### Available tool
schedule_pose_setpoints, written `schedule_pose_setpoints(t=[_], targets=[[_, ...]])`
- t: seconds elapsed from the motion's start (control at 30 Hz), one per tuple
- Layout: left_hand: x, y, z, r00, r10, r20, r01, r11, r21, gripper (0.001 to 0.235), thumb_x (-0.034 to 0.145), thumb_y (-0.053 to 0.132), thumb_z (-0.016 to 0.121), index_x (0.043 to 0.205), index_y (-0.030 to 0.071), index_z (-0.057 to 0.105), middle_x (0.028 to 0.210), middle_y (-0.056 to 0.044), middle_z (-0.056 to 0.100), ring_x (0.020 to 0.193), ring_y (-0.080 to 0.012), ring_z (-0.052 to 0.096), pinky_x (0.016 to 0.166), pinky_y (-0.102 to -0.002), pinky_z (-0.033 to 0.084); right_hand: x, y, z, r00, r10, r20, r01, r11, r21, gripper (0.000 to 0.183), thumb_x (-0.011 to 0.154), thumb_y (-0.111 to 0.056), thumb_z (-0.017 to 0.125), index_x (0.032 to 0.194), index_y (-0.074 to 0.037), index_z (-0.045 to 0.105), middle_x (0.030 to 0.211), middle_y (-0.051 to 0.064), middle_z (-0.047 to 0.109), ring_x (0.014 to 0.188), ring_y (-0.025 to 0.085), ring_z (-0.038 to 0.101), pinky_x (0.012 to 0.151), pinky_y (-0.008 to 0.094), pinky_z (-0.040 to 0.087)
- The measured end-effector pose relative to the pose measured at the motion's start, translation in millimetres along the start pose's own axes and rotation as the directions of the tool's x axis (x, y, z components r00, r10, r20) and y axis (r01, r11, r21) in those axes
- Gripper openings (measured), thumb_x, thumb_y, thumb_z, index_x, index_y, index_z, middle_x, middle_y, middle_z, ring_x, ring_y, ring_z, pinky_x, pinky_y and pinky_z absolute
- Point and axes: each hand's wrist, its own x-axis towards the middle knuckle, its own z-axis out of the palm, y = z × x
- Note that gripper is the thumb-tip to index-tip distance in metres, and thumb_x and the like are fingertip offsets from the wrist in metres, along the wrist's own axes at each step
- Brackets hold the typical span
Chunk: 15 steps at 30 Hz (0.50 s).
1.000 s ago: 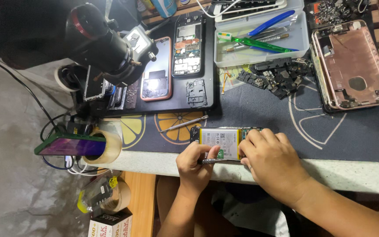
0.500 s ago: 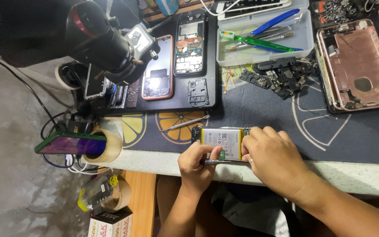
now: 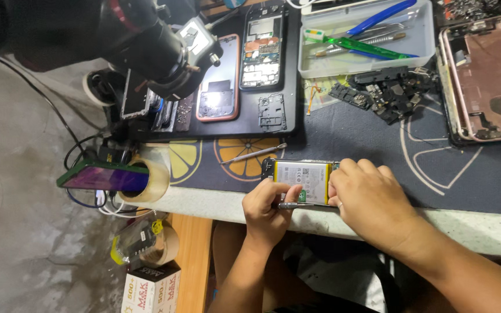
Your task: The person disassembles a smartphone by removing the rear camera module, battery, and logic board using a screwdriver and spudger. Components are placed on the workbench as they are removed.
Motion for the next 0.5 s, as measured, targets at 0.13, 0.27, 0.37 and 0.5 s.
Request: schedule_pose_setpoints(t=[0.13, 0.27, 0.37, 0.5], targets=[[-8.8, -9.2, -3.6, 0.984, -0.137, -0.109, 0.12, 0.981, -0.154, 0.018, 0.093, 0.008, 0.08, 0.083, 0.003, 0.065, 0.068, 0.001, 0.055, 0.06, -0.0074, 0.049, 0.055, -0.024, 0.039, -0.5, 2.5, -8.2, 0.998, -0.01, 0.056, 0.005, 0.997, 0.08, 0.018, 0.076, -0.023, 0.076, 0.09, -0.015, 0.069, 0.094, 0.003, 0.065, 0.092, 0.028, 0.062, 0.08, 0.046, 0.047], [-15.5, -23.9, -11.5, 0.924, -0.335, -0.187, 0.237, 0.882, -0.408, 0.02, 0.097, 0.011, 0.076, 0.084, 0.002, 0.064, 0.073, 0.003, 0.058, 0.067, -0.0055, 0.05, 0.062, -0.022, 0.039, -6.2, 2.9, -14.3, 0.997, -0.082, -0.009, 0.083, 0.993, 0.079, 0.027, 0.071, -0.026, 0.08, 0.094, -0.015, 0.069, 0.092, 0.005, 0.064, 0.09, 0.029, 0.062, 0.078, 0.046, 0.048], [-18.1, -30.9, -11.4, 0.905, -0.378, -0.195, 0.234, 0.825, -0.515, 0.019, 0.097, 0.011, 0.076, 0.086, 0.0, 0.064, 0.077, 0.002, 0.057, 0.07, -0.0058, 0.05, 0.066, -0.022, 0.039, -13.7, -1.1, -14.9, 0.994, -0.094, -0.05, 0.097, 0.993, 0.069, 0.023, 0.074, -0.025, 0.081, 0.092, -0.016, 0.07, 0.089, 0.004, 0.064, 0.089, 0.028, 0.062, 0.077, 0.046, 0.049], [-15.9, -27.7, -9.8, 0.918, -0.367, -0.152, 0.266, 0.852, -0.452, 0.019, 0.095, 0.01, 0.078, 0.084, 0.0, 0.066, 0.074, 0.002, 0.057, 0.066, -0.0052, 0.05, 0.062, -0.021, 0.038, -16.9, -5.1, -15.2, 0.988, -0.107, -0.11, 0.115, 0.991, 0.069, 0.019, 0.073, -0.021, 0.078, 0.09, -0.015, 0.07, 0.083, 0.004, 0.064, 0.088, 0.027, 0.063, 0.076, 0.044, 0.049]])
